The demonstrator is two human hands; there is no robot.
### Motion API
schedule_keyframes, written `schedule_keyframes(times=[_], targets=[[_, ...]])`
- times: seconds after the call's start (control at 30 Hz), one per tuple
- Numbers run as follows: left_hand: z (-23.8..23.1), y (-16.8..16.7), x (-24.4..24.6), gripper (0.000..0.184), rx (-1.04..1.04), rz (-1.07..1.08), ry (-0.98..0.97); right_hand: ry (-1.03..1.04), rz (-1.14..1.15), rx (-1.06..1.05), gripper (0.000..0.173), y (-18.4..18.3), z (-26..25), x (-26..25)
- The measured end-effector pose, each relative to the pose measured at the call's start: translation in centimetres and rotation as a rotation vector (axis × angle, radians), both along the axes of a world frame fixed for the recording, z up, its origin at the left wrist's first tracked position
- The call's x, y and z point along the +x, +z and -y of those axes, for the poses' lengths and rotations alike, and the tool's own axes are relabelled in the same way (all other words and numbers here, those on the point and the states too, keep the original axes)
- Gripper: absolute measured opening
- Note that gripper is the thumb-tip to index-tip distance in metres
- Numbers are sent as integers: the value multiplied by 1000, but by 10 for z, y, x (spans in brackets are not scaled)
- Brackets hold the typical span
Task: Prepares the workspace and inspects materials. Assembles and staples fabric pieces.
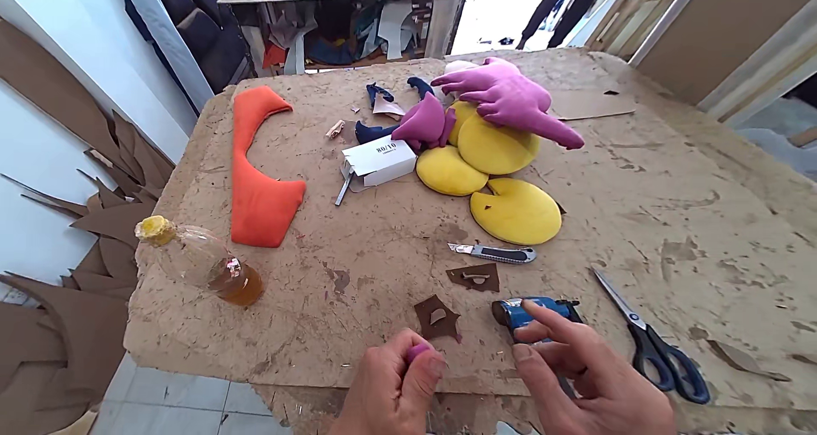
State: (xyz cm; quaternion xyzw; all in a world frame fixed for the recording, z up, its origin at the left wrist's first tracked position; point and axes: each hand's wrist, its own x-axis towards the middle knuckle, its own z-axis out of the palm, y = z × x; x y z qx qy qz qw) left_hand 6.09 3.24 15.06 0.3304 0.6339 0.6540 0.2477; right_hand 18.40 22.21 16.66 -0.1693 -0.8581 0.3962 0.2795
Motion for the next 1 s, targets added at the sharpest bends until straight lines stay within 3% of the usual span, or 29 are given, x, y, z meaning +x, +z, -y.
schedule_keyframes(times=[0.13,0.2,0.27,0.33,0.4,0.47,0.6,0.67,0.73,0.8,0.93,1.0], targets=[[-1,1,2,49,-68,-183,44,-7,215,-52,38,-17,-9,20],[-3,2,0,48,-53,-157,31,6,229,-89,36,-23,-8,26],[-5,3,-2,41,37,84,-28,18,199,-116,36,-25,-6,27],[-6,2,-8,34,213,511,-126,46,152,-162,36,-23,-5,24],[-6,-5,-15,59,378,858,-249,87,125,-198,35,-15,-1,17],[-8,-9,-20,69,438,986,-269,124,103,-215,34,-9,3,7],[-13,0,-21,34,355,864,0,215,78,-255,34,-4,16,-10],[-17,9,-21,23,262,853,178,282,78,-257,44,-5,23,-15],[-20,14,-23,20,211,905,306,324,93,-235,59,-9,29,-18],[-21,15,-23,22,213,961,342,280,69,-233,63,-15,34,-23],[-19,11,-18,26,269,989,268,206,-129,-372,32,-27,33,-35],[-14,3,-16,30,367,923,163,198,-171,-405,25,-27,28,-36]])
